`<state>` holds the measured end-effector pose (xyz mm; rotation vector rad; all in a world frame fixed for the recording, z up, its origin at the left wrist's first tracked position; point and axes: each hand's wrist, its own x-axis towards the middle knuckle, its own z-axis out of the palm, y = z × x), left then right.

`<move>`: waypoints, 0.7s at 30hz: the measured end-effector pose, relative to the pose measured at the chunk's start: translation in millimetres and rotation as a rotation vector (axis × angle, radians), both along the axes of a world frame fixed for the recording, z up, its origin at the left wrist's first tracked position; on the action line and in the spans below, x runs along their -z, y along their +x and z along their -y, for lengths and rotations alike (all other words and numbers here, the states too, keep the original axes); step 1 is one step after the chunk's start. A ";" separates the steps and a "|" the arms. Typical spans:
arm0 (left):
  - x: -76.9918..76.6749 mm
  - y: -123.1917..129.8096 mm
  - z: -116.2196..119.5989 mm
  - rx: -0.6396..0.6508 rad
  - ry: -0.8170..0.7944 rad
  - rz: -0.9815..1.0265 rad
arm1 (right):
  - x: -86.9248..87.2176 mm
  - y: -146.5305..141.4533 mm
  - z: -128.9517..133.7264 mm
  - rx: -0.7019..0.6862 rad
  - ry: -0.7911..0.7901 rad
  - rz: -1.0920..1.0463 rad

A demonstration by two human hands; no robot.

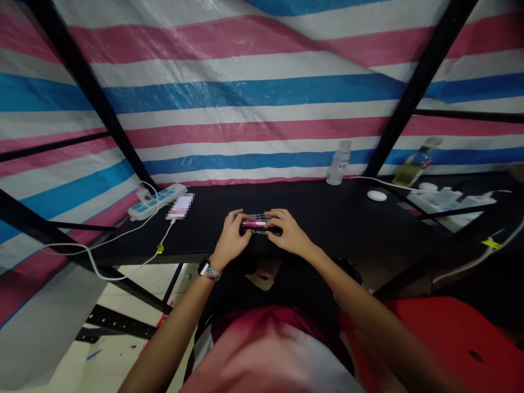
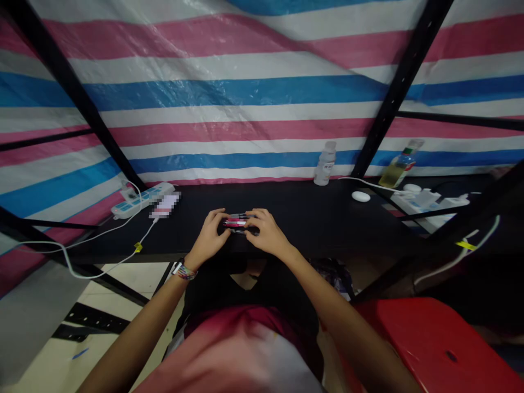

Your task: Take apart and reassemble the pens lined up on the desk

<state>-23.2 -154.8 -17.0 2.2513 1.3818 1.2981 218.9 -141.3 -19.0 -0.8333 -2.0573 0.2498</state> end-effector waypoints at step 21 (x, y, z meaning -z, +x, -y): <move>-21.1 5.0 9.9 0.087 -0.060 0.283 | -13.8 5.6 -6.2 -0.027 -0.466 -0.626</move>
